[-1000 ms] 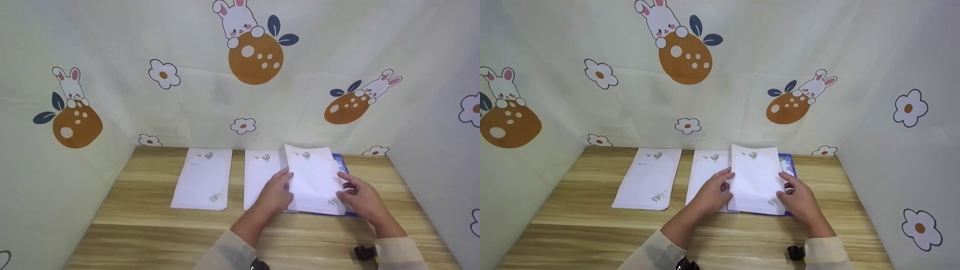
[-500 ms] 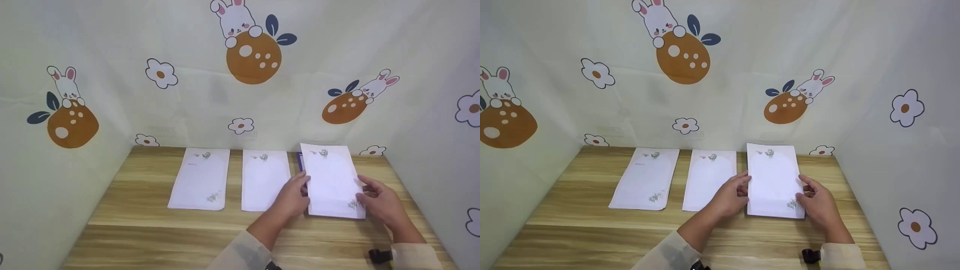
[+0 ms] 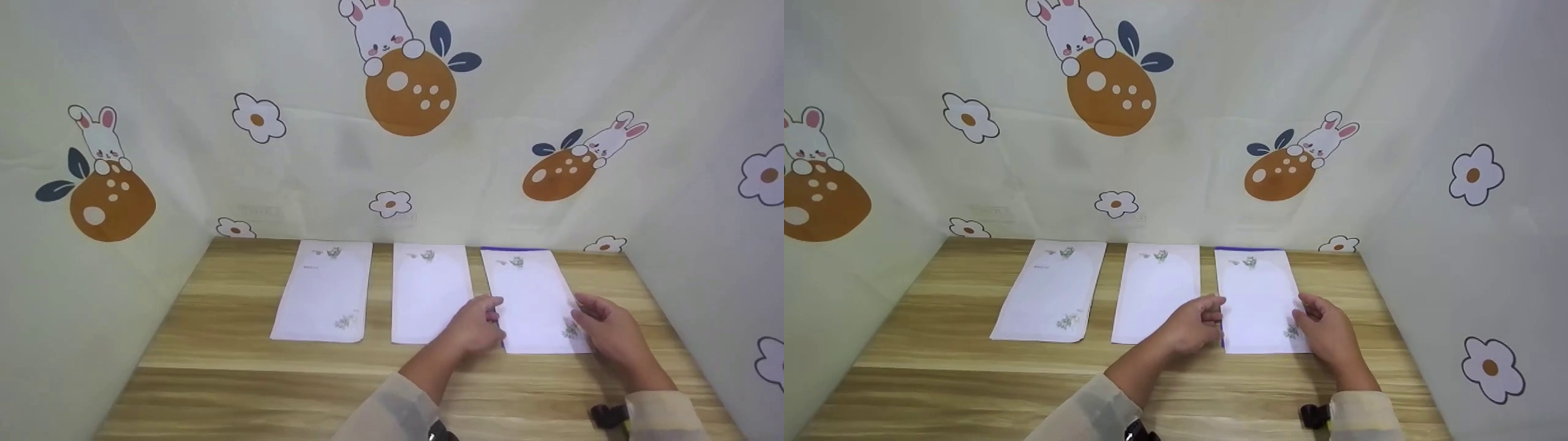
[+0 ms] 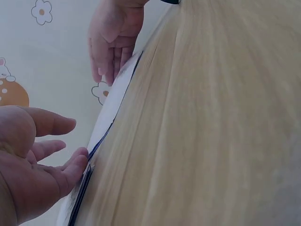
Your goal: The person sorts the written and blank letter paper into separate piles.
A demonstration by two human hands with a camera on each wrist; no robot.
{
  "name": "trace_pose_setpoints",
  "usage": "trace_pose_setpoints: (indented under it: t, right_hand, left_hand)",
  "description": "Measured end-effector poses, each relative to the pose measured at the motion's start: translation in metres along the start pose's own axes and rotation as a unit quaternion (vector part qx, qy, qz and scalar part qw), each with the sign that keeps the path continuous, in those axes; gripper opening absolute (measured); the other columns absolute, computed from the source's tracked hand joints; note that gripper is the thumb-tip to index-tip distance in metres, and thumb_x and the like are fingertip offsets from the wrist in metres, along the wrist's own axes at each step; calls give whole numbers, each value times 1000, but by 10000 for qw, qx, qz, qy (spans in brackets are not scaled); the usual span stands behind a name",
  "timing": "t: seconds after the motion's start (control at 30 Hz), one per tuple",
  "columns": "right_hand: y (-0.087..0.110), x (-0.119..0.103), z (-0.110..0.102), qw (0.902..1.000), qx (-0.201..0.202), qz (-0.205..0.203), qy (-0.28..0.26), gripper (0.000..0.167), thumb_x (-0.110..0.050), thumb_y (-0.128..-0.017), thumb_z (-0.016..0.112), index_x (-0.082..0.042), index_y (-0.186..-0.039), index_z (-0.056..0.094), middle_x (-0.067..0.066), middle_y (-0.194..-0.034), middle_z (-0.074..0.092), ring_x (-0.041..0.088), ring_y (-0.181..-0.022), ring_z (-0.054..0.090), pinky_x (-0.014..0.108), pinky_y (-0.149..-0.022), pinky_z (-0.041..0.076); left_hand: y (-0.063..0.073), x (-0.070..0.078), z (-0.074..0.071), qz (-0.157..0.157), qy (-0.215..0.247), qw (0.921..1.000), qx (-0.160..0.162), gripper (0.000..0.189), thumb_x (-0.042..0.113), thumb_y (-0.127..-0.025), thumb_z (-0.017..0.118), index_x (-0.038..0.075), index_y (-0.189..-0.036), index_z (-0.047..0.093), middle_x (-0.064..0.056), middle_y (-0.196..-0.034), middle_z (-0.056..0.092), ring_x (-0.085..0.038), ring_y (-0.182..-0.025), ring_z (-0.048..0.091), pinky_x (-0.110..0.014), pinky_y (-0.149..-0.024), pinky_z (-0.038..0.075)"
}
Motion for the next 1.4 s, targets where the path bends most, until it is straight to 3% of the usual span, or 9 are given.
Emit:
trace_pose_setpoints:
  t: [0.3,0.5,0.67,0.97,1.23,1.4]
  right_hand:
    - [5,-9,-4,9998,49,-109,156,69,-49,-108,59,-2,-158,50,28,-163,49,47,-154,44,64,-126,37]
    - [2,-32,6,9987,-3,-385,346,65,-48,-107,61,-7,-157,53,24,-160,54,47,-149,50,65,-124,40]
    - [-2,-61,22,9950,-58,-896,446,59,-41,-106,65,-8,-155,56,20,-158,58,44,-147,55,62,-122,45]
    - [-11,-115,62,9851,-107,-1717,14,49,-29,-105,68,-4,-148,62,18,-151,65,37,-143,61,54,-119,52]
    - [-19,-149,100,9811,-422,-1859,-323,49,-28,-105,68,-4,-147,62,18,-152,64,35,-144,59,52,-120,51]
    - [-18,-159,104,9825,-406,-1791,-325,50,-32,-105,67,-8,-149,62,17,-154,63,36,-144,60,52,-121,50]
  left_hand:
    - [1,3,-3,241,-273,9993,6,60,15,-94,77,25,-151,61,-4,-147,67,-23,-141,63,-41,-122,49]
    - [4,-2,-21,329,-53,9988,350,64,19,-95,75,28,-155,56,-6,-151,63,-27,-140,62,-45,-120,51]
    - [8,-8,-49,592,-128,9963,605,66,15,-96,72,20,-158,51,-13,-155,58,-33,-137,64,-48,-117,54]
    - [21,-29,-112,256,-328,9934,1069,64,21,-101,71,29,-160,49,-11,-160,55,-33,-140,62,-53,-117,53]
    - [33,-52,-164,-185,-381,9877,1503,68,20,-99,72,28,-162,47,-8,-165,51,-33,-150,54,-56,-124,46]
    - [37,-62,-177,-364,-89,9849,1689,69,16,-98,72,25,-162,47,-8,-165,49,-32,-153,50,-56,-126,43]
Point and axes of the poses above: each hand's wrist, its own y-axis away from the middle knuckle, its own z-axis out of the palm, x = y × z, the point moved 6 cm from there along -y, towards the middle knuckle
